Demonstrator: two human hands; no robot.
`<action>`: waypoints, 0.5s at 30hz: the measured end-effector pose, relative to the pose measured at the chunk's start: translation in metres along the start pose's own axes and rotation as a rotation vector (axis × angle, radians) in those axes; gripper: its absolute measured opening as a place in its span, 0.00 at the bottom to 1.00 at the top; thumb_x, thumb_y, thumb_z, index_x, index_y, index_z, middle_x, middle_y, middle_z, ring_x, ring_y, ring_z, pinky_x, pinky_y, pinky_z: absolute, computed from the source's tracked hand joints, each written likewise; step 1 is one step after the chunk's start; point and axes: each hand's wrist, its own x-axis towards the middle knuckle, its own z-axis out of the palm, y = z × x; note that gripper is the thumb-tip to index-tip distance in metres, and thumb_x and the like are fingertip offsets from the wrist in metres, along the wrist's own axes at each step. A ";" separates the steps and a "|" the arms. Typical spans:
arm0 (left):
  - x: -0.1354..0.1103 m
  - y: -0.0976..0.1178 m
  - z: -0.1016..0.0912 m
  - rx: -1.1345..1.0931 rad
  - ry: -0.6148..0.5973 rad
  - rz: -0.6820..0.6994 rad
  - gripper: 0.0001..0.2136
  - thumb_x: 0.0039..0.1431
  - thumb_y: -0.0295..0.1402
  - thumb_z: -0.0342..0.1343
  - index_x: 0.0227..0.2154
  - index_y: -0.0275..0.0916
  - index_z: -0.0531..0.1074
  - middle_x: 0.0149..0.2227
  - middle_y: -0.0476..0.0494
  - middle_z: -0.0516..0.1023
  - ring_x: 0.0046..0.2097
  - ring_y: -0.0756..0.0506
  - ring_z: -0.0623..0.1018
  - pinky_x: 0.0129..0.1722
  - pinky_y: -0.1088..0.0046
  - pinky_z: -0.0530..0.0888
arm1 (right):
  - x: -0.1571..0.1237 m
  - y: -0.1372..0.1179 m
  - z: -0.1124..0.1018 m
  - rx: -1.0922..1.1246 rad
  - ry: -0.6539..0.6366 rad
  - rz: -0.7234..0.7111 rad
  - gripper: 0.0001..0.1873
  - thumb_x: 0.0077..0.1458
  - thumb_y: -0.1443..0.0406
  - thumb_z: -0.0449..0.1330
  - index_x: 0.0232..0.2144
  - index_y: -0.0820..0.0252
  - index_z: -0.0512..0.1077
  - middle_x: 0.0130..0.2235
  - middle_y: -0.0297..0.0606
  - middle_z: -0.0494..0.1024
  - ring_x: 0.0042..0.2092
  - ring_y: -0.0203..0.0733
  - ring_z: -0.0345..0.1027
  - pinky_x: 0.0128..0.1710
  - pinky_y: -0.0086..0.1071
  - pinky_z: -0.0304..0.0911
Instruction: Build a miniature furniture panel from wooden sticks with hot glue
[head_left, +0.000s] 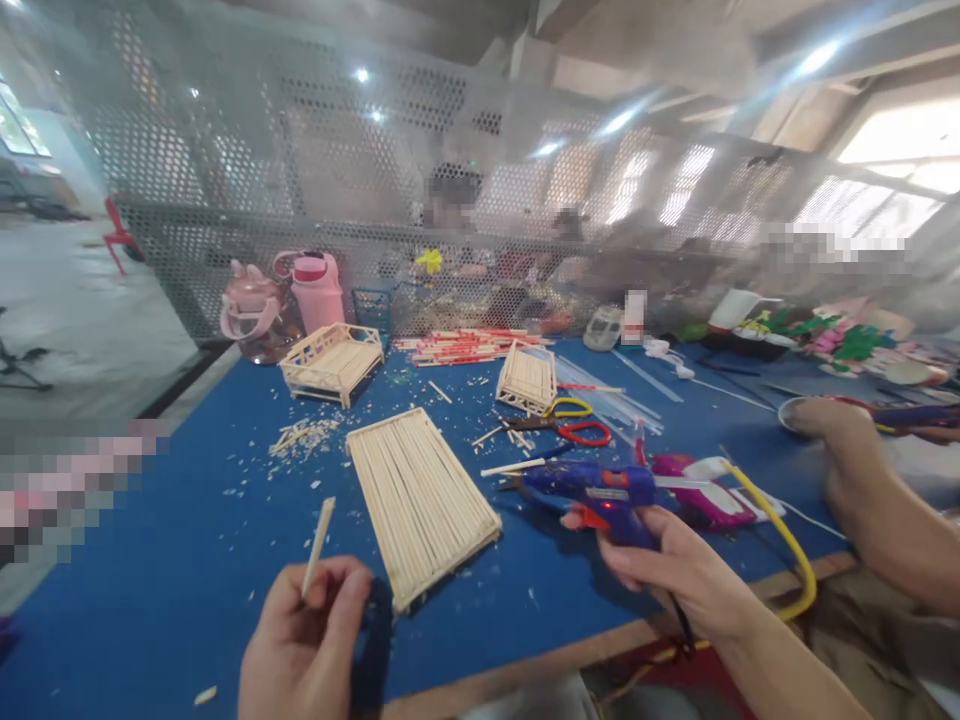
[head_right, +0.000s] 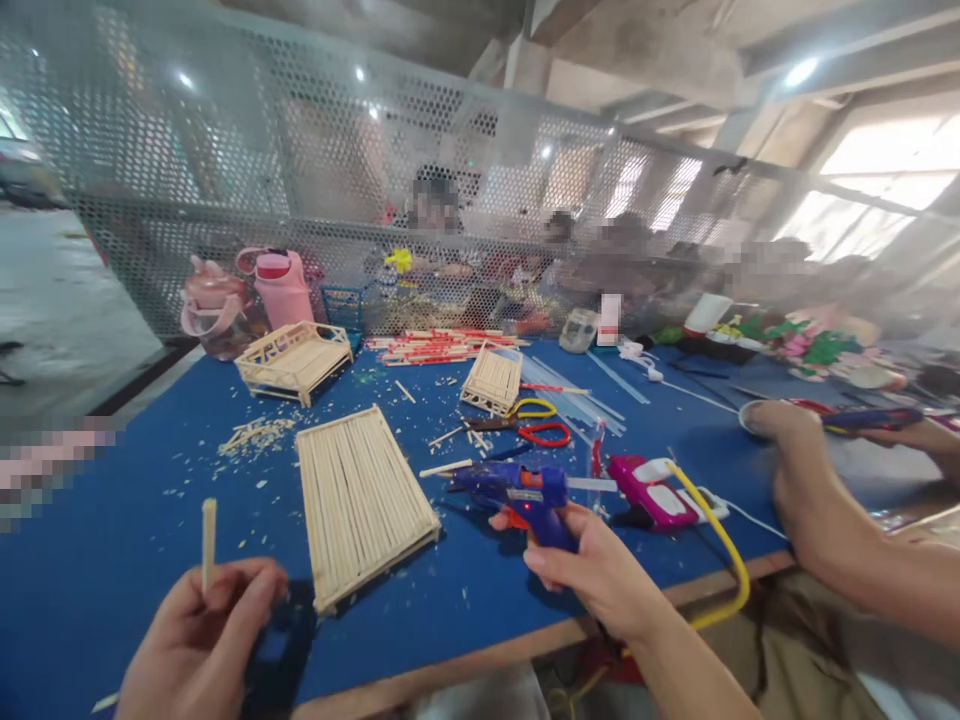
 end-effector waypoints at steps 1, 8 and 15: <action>0.001 0.009 0.004 0.024 -0.048 0.040 0.22 0.40 0.49 0.66 0.20 0.42 0.60 0.26 0.48 0.78 0.27 0.48 0.76 0.25 0.76 0.72 | -0.007 0.002 0.006 0.067 -0.047 0.012 0.25 0.40 0.51 0.70 0.36 0.62 0.76 0.19 0.28 0.64 0.21 0.31 0.52 0.20 0.28 0.49; -0.003 0.045 0.035 0.089 -0.441 0.144 0.14 0.53 0.41 0.57 0.22 0.42 0.58 0.29 0.44 0.79 0.29 0.49 0.76 0.27 0.75 0.72 | -0.024 0.001 0.041 0.227 -0.204 0.058 0.25 0.38 0.50 0.71 0.35 0.60 0.78 0.16 0.27 0.61 0.18 0.29 0.45 0.19 0.30 0.41; 0.029 0.034 -0.004 0.457 0.030 0.252 0.14 0.49 0.43 0.57 0.24 0.44 0.58 0.28 0.47 0.78 0.30 0.45 0.78 0.30 0.71 0.72 | -0.023 0.018 0.024 0.121 0.056 -0.103 0.20 0.50 0.48 0.63 0.39 0.53 0.74 0.18 0.28 0.62 0.15 0.31 0.44 0.14 0.30 0.38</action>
